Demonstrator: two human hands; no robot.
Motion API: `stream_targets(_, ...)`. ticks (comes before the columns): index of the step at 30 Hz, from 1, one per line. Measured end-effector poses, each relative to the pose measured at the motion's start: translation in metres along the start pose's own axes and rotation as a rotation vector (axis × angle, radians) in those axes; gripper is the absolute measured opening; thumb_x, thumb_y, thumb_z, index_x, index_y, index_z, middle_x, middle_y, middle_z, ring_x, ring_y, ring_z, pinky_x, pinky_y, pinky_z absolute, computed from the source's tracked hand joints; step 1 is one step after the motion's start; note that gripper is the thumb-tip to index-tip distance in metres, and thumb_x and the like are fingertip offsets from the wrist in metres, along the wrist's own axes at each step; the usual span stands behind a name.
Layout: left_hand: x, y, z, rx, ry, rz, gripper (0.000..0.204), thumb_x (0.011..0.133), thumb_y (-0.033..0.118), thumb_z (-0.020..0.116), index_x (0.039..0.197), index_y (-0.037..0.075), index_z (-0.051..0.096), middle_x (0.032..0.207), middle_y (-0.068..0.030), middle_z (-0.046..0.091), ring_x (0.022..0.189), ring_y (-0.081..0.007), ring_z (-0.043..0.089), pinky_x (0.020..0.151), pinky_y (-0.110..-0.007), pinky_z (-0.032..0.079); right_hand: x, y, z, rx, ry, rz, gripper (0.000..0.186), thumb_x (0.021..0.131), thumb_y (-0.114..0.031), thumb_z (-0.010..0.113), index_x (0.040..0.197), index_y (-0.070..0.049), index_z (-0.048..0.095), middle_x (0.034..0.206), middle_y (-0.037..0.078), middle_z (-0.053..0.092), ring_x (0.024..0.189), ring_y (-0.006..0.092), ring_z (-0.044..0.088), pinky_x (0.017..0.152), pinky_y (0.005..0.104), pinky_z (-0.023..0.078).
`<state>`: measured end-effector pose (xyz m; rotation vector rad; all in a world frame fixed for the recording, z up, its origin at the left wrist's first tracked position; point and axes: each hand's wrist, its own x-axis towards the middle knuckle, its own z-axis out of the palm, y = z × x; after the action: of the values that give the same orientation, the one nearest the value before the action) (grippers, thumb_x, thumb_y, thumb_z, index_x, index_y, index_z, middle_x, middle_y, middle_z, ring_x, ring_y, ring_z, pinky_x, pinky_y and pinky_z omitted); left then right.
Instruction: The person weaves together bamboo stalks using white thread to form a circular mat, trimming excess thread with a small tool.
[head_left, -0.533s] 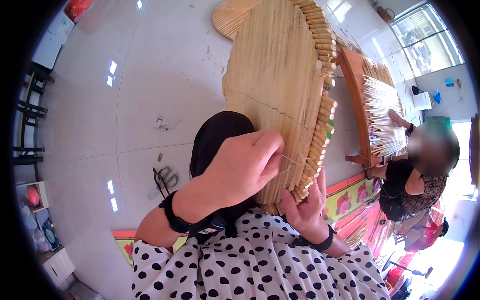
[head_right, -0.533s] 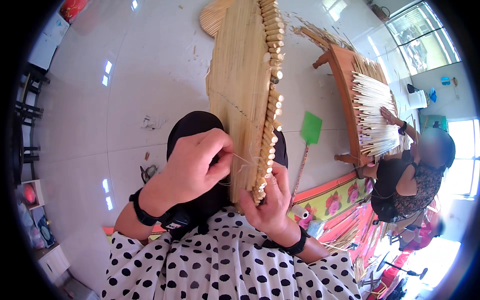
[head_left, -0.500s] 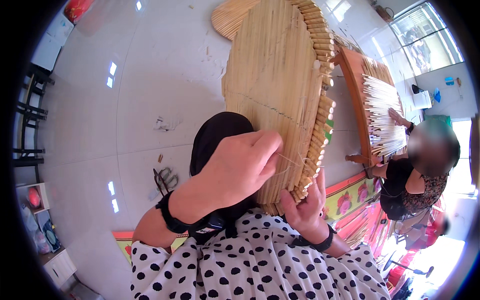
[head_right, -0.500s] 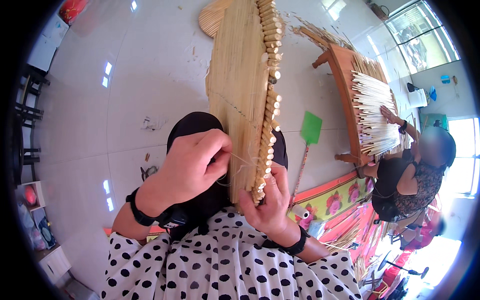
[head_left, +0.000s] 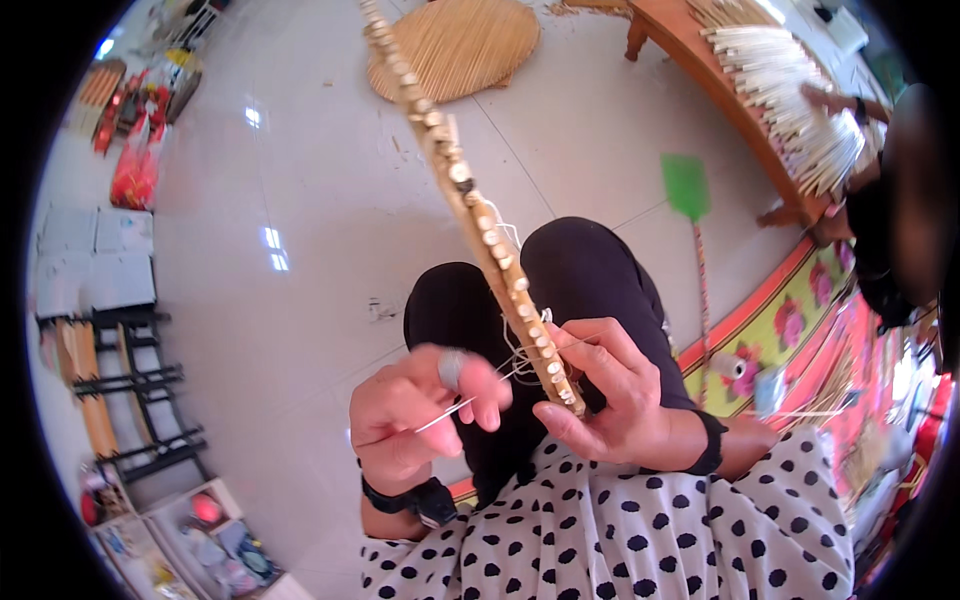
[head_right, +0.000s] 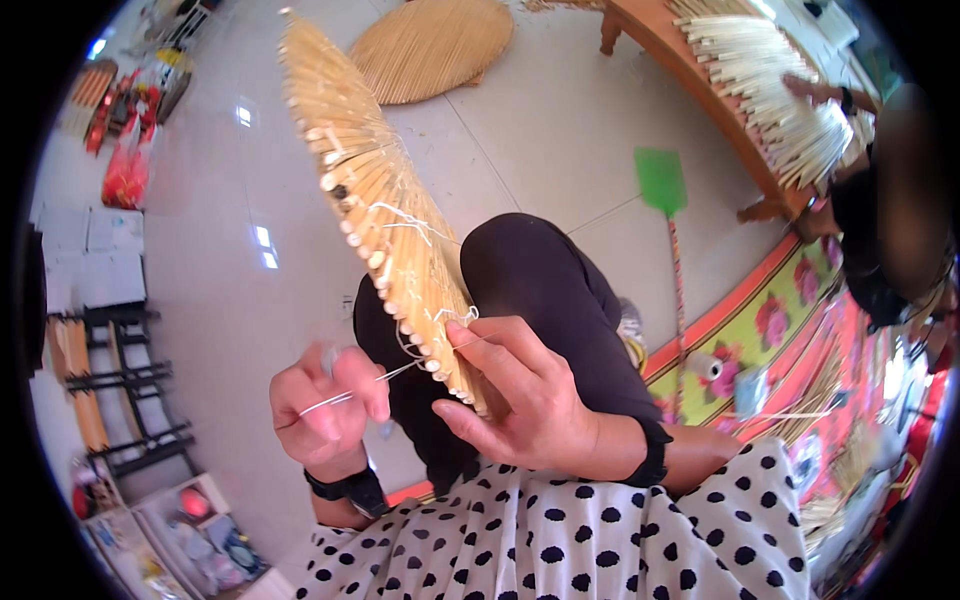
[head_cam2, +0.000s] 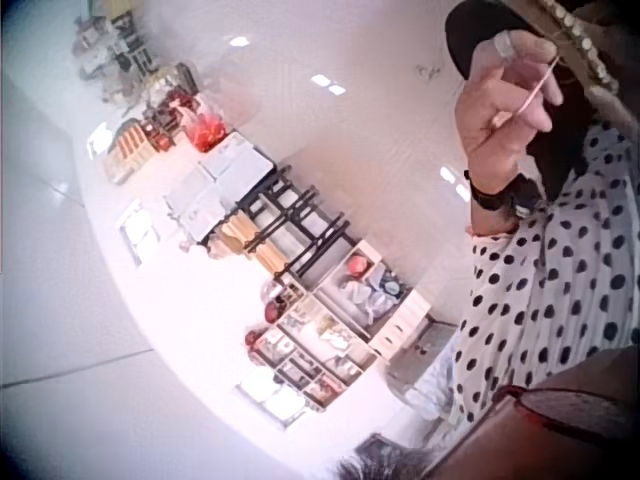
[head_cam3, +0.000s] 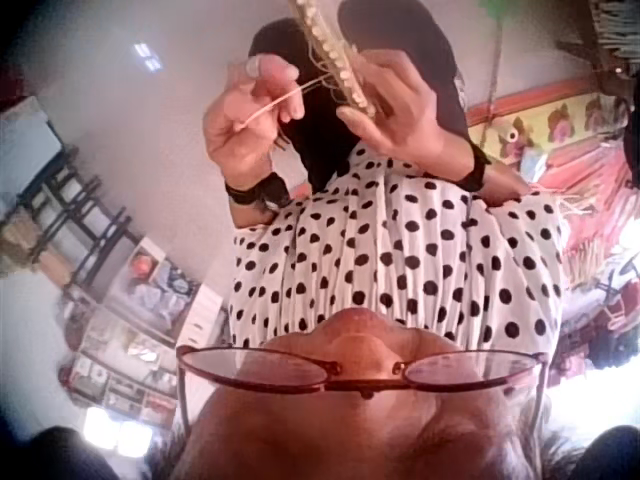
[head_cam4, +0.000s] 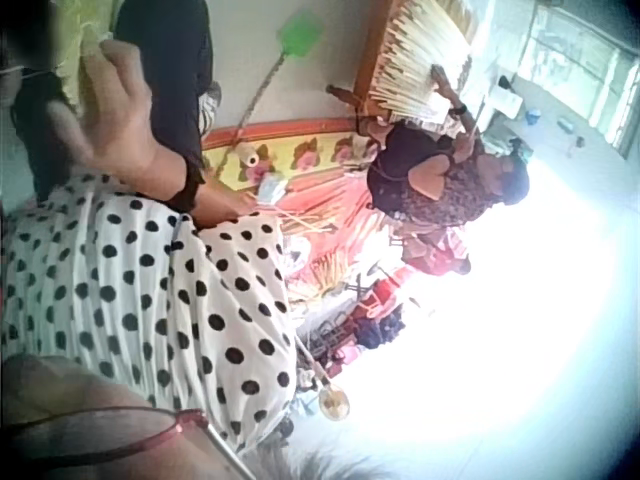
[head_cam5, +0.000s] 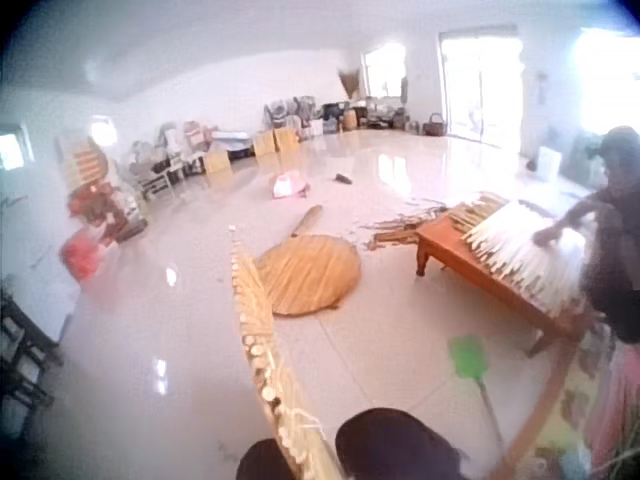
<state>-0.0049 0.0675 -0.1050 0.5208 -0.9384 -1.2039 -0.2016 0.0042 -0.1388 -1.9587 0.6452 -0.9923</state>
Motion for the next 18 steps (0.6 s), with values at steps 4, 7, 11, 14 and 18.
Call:
stream_targets(4, 0.000, 0.006, 0.006, 0.340, 0.082, -0.033, 0.003, 0.085, 0.001, 0.064, 0.086, -0.002, 0.065, 0.067, -0.0109, 0.061, 0.057, -0.0214, 0.056, 0.051, -0.029, 0.044, 0.005, -0.006, 0.001, 0.043, 0.031, 0.049, 0.054, 0.073, -0.015, 0.080, 0.117, 0.008, 0.059, 0.100, 0.018, 0.059, 0.079, 0.0283, 0.064, 0.067, 0.0318, 0.056)
stream_targets(7, -0.001, 0.017, 0.016, 0.858, 0.019, 0.002, 0.007, 0.083, 0.002, 0.066, 0.089, -0.002, 0.067, 0.066, -0.0085, 0.060, 0.056, -0.0194, 0.055, 0.050, -0.028, 0.041, 0.004, -0.002, 0.003, 0.015, 0.083, 0.026, 0.053, 0.067, -0.012, 0.080, 0.113, 0.007, 0.062, 0.097, 0.016, 0.060, 0.071, 0.0235, 0.064, 0.061, 0.0296, 0.055)
stream_targets(11, -0.004, 0.017, 0.031, 1.157, -0.076, -0.062, 0.007, 0.081, 0.001, 0.067, 0.087, -0.002, 0.067, 0.063, -0.0070, 0.058, 0.055, -0.0194, 0.054, 0.050, -0.027, 0.041, -0.001, -0.003, -0.001, -0.046, 0.047, 0.019, 0.060, 0.064, -0.011, 0.078, 0.118, 0.008, 0.059, 0.099, 0.017, 0.060, 0.072, 0.0254, 0.064, 0.059, 0.0308, 0.055)
stream_targets(14, 0.001, 0.032, 0.032, 1.110, 0.131, -0.022, 0.006, 0.081, -0.001, 0.066, 0.087, -0.002, 0.066, 0.062, -0.0068, 0.057, 0.055, -0.0200, 0.055, 0.050, -0.027, 0.041, -0.001, -0.004, 0.001, -0.019, 0.022, -0.042, 0.060, 0.066, -0.012, 0.077, 0.119, 0.009, 0.058, 0.100, 0.018, 0.060, 0.069, 0.0249, 0.065, 0.056, 0.0301, 0.055)
stream_targets(18, -0.001, 0.029, 0.033, 1.175, 0.030, -0.065, 0.003, 0.082, -0.002, 0.065, 0.084, -0.002, 0.066, 0.062, -0.0078, 0.058, 0.056, -0.0205, 0.056, 0.050, -0.028, 0.042, -0.001, 0.000, 0.000, -0.058, 0.042, -0.041, 0.061, 0.064, -0.014, 0.079, 0.118, 0.008, 0.060, 0.100, 0.017, 0.060, 0.068, 0.0227, 0.064, 0.055, 0.0291, 0.054)
